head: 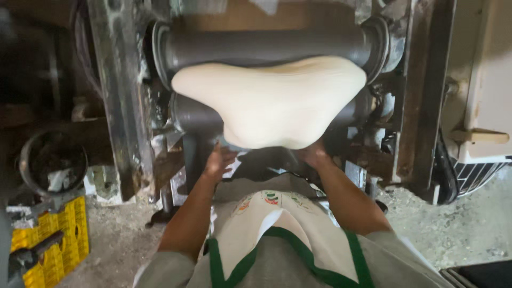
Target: The person feeds a piece of dough through a mechanical dough roller by hand, catching the dough as it emerges and re-feeding it into the machine multiple times.
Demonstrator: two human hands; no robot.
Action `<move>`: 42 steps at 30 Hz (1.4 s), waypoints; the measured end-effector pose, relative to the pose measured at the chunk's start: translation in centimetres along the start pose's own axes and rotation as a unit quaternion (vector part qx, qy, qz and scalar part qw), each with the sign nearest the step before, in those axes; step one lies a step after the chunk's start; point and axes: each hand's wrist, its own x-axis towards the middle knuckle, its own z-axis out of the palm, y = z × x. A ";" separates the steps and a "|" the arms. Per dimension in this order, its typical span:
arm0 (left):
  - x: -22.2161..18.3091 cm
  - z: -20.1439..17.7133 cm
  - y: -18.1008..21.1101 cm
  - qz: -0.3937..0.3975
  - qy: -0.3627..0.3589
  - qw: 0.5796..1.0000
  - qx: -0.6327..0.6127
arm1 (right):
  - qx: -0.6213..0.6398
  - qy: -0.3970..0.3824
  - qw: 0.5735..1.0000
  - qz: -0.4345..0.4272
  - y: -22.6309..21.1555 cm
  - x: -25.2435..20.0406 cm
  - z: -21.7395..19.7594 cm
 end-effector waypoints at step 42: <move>7.0 2.8 6.5 0.112 -0.114 0.952 -0.263 | 0.003 -0.095 0.991 -0.095 -3.7 8.7 0.7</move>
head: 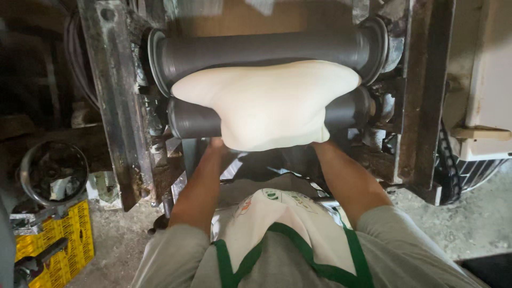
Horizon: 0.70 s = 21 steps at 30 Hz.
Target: The person feeds a piece of dough through a mechanical dough roller by hand, catching the dough as it emerges and re-feeding it into the machine multiple times.
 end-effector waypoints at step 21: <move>-21.5 8.9 1.0 0.202 -0.291 0.935 -0.020 | 0.034 -0.174 0.962 -0.207 -7.9 -20.0 10.9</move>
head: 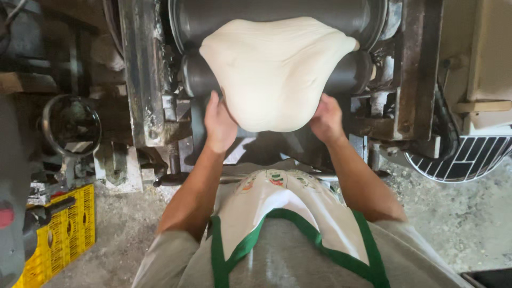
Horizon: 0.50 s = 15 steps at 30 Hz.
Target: The person feeds a piece of dough through a mechanical dough roller by hand, catching the dough as it emerges and re-feeding it into the machine multiple times.
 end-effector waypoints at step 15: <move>8.6 -19.8 -7.0 -0.326 0.283 0.889 0.155 | 0.069 0.209 0.939 0.265 15.0 5.5 -16.1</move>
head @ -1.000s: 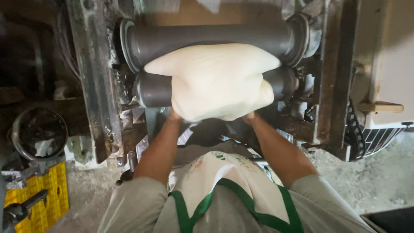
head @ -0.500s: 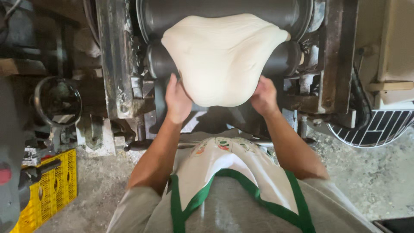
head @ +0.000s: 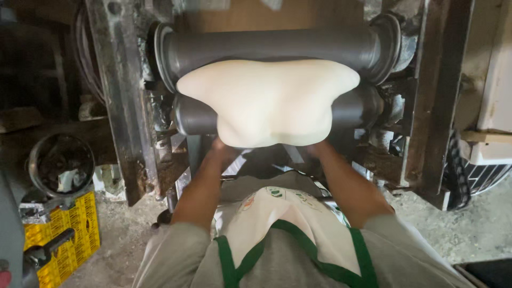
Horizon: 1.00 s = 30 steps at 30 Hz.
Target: The person feeds a piece of dough through a mechanical dough roller by hand, catching the dough as it emerges and re-feeding it into the machine multiple times.
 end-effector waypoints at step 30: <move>-18.6 3.4 -0.9 0.395 -0.023 0.917 0.049 | -0.020 0.075 0.990 -0.122 -4.2 -18.4 4.9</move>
